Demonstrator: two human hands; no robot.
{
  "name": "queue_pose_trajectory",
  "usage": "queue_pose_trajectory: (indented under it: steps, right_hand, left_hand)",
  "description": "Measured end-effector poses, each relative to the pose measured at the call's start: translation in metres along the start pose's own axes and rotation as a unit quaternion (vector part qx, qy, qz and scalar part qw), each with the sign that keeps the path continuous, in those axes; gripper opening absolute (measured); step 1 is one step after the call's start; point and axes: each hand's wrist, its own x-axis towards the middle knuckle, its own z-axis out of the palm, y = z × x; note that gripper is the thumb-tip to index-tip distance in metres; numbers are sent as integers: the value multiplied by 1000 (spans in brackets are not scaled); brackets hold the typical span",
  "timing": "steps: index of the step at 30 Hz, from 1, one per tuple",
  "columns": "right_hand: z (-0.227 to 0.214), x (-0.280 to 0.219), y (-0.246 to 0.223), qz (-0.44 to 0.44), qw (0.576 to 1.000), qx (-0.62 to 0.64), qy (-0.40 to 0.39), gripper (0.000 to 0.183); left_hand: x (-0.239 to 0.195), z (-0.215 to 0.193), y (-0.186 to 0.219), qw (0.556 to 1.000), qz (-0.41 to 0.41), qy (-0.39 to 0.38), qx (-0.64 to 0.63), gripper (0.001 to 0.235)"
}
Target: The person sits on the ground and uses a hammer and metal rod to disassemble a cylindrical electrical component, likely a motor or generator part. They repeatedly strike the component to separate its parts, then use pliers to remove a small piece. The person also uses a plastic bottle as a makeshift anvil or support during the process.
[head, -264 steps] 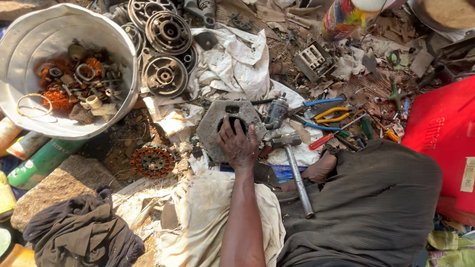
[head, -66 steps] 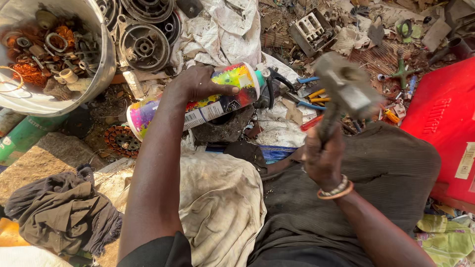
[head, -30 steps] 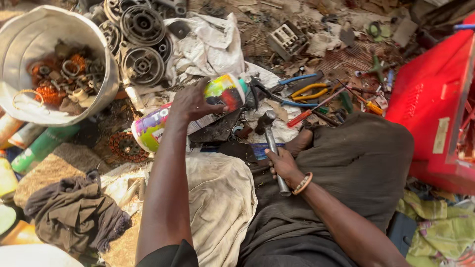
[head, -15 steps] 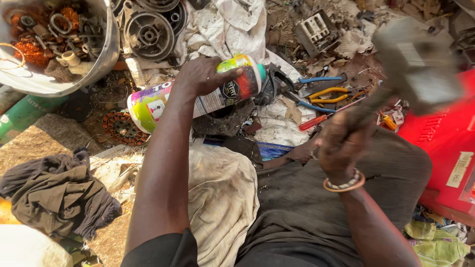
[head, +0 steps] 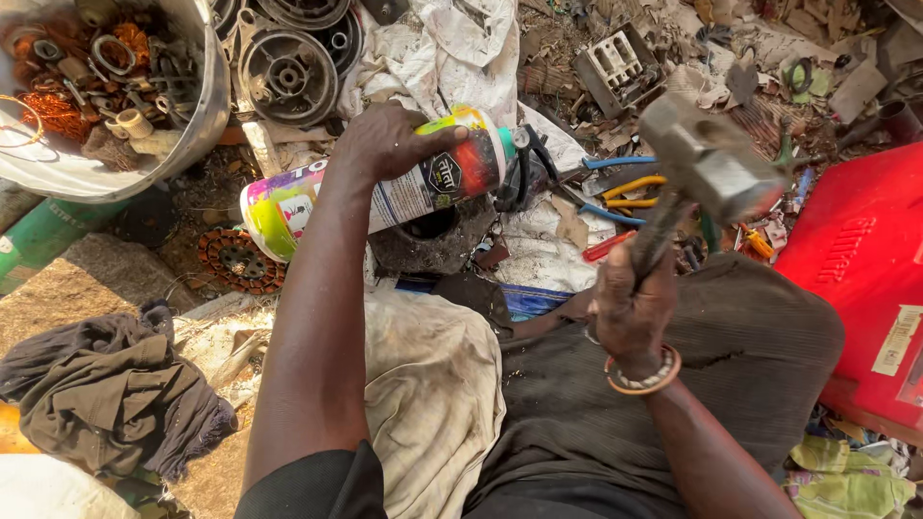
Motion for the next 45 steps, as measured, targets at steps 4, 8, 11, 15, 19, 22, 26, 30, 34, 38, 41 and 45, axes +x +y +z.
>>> queue_pose_trajectory:
  steps: [4, 8, 11, 15, 19, 22, 26, 30, 34, 38, 41, 45]
  right_hand:
    - [29, 2, 44, 359, 915, -106, -151, 32]
    - [19, -36, 59, 400, 906, -25, -136, 30]
    - [2, -77, 57, 494, 862, 23, -114, 27]
    - [9, -72, 83, 587, 798, 81, -109, 24]
    - [5, -75, 115, 625, 742, 225, -92, 20]
    - [3, -84, 128, 615, 765, 167, -92, 21]
    - [16, -85, 129, 620, 760, 167, -102, 20]
    - [2, -78, 133, 608, 767, 176, -99, 22]
    - [8, -91, 139, 604, 761, 210, -112, 26]
    - [3, -92, 138, 601, 772, 176, -109, 22]
    - [7, -85, 136, 594, 776, 176, -115, 23]
    - [10, -85, 138, 599, 773, 177, -113, 22]
  left_hand:
    - [-4, -7, 5, 1000, 5, 22, 14, 103]
    - [3, -14, 0, 998, -19, 38, 36, 97]
    - [4, -1, -6, 995, 0, 67, 75, 93]
    - [-5, 0, -5, 925, 134, 332, 129, 65]
    - [-35, 35, 12, 942, 123, 265, 164, 54]
    - [-64, 65, 22, 876, 202, 411, 149, 35]
    - [-72, 62, 23, 911, 137, 363, 141, 30]
    - [-79, 84, 41, 888, 186, 377, 188, 71]
    - [-102, 95, 41, 885, 112, 281, 355, 126]
    - [-64, 56, 40, 921, 52, 208, 326, 137]
    - [-44, 25, 34, 952, 52, 144, 264, 134]
    - [-48, 18, 32, 972, 66, 64, 217, 131]
